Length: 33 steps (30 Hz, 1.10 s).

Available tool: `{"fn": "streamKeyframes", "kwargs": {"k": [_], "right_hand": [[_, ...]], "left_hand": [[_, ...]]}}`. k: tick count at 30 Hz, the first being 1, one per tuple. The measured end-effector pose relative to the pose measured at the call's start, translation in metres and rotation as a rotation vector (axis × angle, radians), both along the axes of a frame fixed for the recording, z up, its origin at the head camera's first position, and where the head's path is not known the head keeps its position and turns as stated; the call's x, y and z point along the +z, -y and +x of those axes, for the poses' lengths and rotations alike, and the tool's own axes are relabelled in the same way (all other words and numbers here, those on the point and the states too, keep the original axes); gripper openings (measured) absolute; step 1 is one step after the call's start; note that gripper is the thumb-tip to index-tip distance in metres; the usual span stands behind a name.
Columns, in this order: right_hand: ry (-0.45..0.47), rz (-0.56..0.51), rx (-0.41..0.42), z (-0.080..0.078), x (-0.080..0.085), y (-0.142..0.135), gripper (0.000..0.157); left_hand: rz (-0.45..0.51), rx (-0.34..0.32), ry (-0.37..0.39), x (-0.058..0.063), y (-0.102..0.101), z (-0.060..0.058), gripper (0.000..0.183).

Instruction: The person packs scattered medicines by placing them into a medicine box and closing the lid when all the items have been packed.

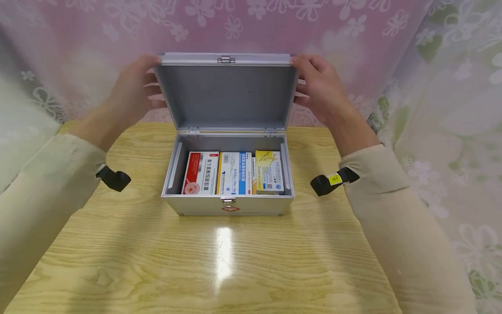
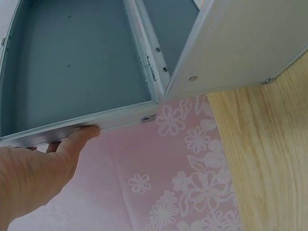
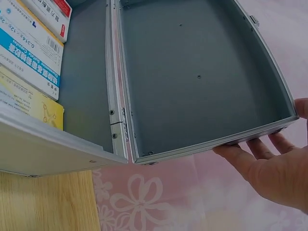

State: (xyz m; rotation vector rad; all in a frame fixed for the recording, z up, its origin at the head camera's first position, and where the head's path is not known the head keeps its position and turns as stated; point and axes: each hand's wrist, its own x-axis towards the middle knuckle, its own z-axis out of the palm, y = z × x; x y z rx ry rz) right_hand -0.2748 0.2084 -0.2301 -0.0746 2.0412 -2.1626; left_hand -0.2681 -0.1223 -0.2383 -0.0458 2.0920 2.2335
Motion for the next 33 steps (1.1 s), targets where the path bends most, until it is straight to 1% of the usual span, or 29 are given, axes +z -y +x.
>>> {"fn": "streamKeyframes", "kwargs": {"k": [3,5,9,12,14,18,22,29,33], "right_hand": [[-0.01,-0.02,0.003,0.003,-0.001,-0.001,0.046],[-0.008,-0.053,-0.003,0.006,-0.001,-0.002,0.046],[-0.011,-0.077,-0.021,0.014,-0.003,-0.004,0.047],[-0.021,-0.076,-0.023,0.019,-0.004,-0.005,0.048],[-0.025,-0.095,-0.02,0.022,-0.004,-0.006,0.047],[-0.06,-0.123,-0.002,0.028,-0.007,-0.009,0.044],[-0.106,-0.149,0.013,0.033,-0.01,-0.01,0.04],[-0.195,-0.144,-0.002,0.044,-0.018,-0.009,0.037],[-0.25,-0.156,-0.016,0.051,-0.024,-0.007,0.035]], "left_hand": [[0.053,-0.005,-0.032,-0.002,0.0,0.004,0.034],[0.095,-0.012,-0.038,-0.004,0.001,0.006,0.034],[0.114,-0.044,-0.053,-0.007,0.004,0.012,0.035],[0.104,-0.073,-0.057,-0.008,0.008,0.017,0.036],[0.104,-0.092,-0.056,-0.009,0.01,0.02,0.036],[0.087,-0.136,-0.077,-0.01,0.013,0.025,0.04],[0.11,-0.172,-0.105,-0.013,0.015,0.029,0.041],[0.119,-0.232,-0.181,-0.02,0.019,0.034,0.039],[0.144,-0.257,-0.216,-0.024,0.021,0.037,0.035]]}}
